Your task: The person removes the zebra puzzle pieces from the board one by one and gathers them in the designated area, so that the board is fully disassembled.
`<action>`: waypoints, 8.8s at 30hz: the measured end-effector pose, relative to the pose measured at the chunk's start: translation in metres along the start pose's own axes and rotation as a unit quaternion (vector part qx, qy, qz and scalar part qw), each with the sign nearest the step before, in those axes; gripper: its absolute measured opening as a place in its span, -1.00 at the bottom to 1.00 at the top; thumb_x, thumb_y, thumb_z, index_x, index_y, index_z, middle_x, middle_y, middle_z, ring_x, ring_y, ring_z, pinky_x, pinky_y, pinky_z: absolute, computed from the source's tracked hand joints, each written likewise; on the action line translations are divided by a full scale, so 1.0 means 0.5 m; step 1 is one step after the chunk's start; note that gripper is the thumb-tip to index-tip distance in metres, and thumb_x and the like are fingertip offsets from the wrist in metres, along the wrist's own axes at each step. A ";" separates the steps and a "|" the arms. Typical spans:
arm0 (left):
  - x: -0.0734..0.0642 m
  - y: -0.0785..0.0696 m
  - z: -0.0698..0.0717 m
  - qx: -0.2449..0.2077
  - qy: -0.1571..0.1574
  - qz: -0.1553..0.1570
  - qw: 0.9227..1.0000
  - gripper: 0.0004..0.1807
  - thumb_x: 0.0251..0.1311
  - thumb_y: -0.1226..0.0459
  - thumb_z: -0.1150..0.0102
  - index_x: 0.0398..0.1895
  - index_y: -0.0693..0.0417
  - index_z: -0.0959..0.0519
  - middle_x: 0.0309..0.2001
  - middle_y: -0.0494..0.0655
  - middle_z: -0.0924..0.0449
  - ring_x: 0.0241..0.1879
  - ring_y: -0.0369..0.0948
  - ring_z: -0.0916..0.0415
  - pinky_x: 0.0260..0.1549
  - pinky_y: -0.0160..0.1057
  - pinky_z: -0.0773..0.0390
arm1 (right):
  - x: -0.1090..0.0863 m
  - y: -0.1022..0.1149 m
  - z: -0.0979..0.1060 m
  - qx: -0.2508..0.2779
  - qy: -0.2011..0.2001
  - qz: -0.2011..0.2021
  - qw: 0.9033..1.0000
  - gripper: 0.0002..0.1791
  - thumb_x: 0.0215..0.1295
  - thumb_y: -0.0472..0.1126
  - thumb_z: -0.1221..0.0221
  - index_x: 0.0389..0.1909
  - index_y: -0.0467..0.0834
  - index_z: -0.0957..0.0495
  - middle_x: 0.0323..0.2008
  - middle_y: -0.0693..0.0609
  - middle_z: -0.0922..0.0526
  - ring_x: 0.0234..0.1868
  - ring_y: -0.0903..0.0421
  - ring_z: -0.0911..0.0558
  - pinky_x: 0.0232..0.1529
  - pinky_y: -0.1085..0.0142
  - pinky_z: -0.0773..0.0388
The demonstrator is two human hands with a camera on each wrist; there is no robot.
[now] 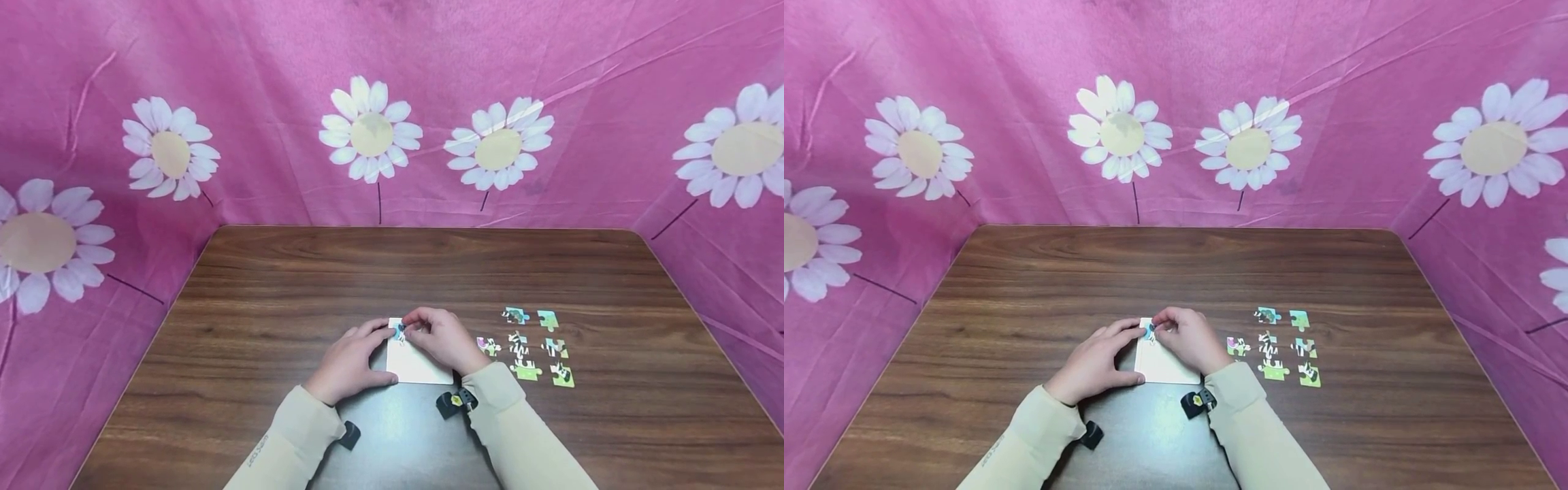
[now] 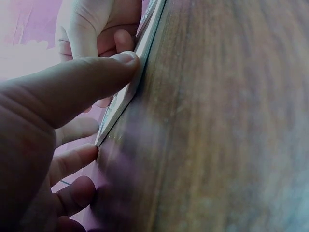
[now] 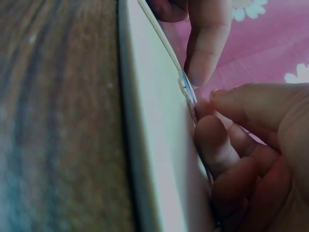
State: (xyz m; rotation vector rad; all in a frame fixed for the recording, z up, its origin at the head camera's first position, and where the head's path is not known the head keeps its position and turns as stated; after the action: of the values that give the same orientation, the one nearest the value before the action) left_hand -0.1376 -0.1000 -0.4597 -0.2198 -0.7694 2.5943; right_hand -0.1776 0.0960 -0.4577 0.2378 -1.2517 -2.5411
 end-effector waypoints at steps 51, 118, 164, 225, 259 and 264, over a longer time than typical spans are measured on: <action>-0.004 -0.005 0.001 0.012 -0.002 0.022 1.000 -0.08 -0.05 -0.13 -0.47 0.41 0.01 -0.44 0.43 -0.16 -0.34 0.31 -0.04 -0.36 0.14 0.10 -0.44 | -0.047 -0.094 0.174 -0.066 -0.059 -0.028 0.996 -0.70 0.21 -0.20 -0.38 -0.04 -0.18 -0.68 -0.18 -0.01 -0.68 -0.19 0.02 -0.64 -0.11 0.11 -0.56; -0.005 -0.006 0.000 0.017 -0.003 0.011 1.000 -0.08 -0.08 -0.13 -0.49 0.39 0.00 -0.46 0.43 -0.18 -0.34 0.30 -0.05 -0.37 0.12 0.07 -0.46 | -0.086 -0.181 0.290 -0.201 -0.054 -0.068 0.976 -0.64 0.11 -0.28 -0.31 -0.05 -0.32 -0.68 -0.12 -0.25 -0.72 -0.04 -0.27 -0.64 0.00 -0.27 -0.20; -0.008 0.001 -0.025 0.018 0.036 0.011 0.999 -0.07 -0.01 -0.12 -0.48 0.44 0.03 -0.40 0.49 -0.16 -0.28 0.20 -0.03 -0.41 0.05 -0.02 -0.49 | -0.072 -0.101 0.161 -0.020 -0.019 -0.052 0.998 -0.88 0.26 -0.19 -0.36 -0.22 -0.11 -0.72 -0.41 0.07 -0.72 -0.51 0.06 -0.63 -0.44 0.25 -0.57; 0.012 0.016 -0.005 0.026 0.037 0.024 0.999 -0.06 0.00 -0.12 -0.49 0.46 -0.02 -0.39 0.51 -0.18 -0.23 0.28 -0.04 -0.36 0.15 0.00 -0.44 | 0.007 -0.035 0.044 -0.103 0.003 -0.012 0.995 -0.91 0.29 -0.22 -0.31 -0.27 -0.15 -0.73 -0.41 0.09 -0.70 -0.38 0.15 -0.59 -0.25 0.22 -0.54; 0.028 0.015 0.000 0.035 0.038 0.022 0.998 -0.05 -0.01 -0.14 -0.48 0.47 -0.04 -0.38 0.52 -0.20 -0.21 0.27 -0.04 -0.35 0.14 0.03 -0.45 | 0.017 -0.036 0.055 -0.127 0.040 0.000 0.991 -0.77 0.10 -0.17 -0.42 -0.21 -0.09 -0.70 -0.45 0.12 -0.52 -0.41 0.15 -0.47 -0.29 0.24 -0.38; 0.027 0.016 -0.001 0.037 0.042 0.024 0.998 -0.06 0.00 -0.14 -0.47 0.47 -0.05 -0.37 0.52 -0.22 -0.21 0.27 -0.06 -0.35 0.11 0.03 -0.46 | 0.015 -0.037 0.051 -0.122 0.044 -0.010 0.991 -0.82 0.13 -0.17 -0.41 -0.23 -0.06 -0.71 -0.47 0.13 -0.52 -0.40 0.16 -0.46 -0.28 0.24 -0.38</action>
State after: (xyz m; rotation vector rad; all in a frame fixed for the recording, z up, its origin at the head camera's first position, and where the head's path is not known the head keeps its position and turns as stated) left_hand -0.1523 -0.1002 -0.4648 -0.3270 -0.6453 2.6338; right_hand -0.1954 0.1232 -0.4568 0.3054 -0.8999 -2.6381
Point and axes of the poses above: each hand's wrist, its own x-axis towards the middle knuckle, its own z-axis out of the back of the hand, y = z × x, the point moved 2 cm from there along x, towards the middle knuckle
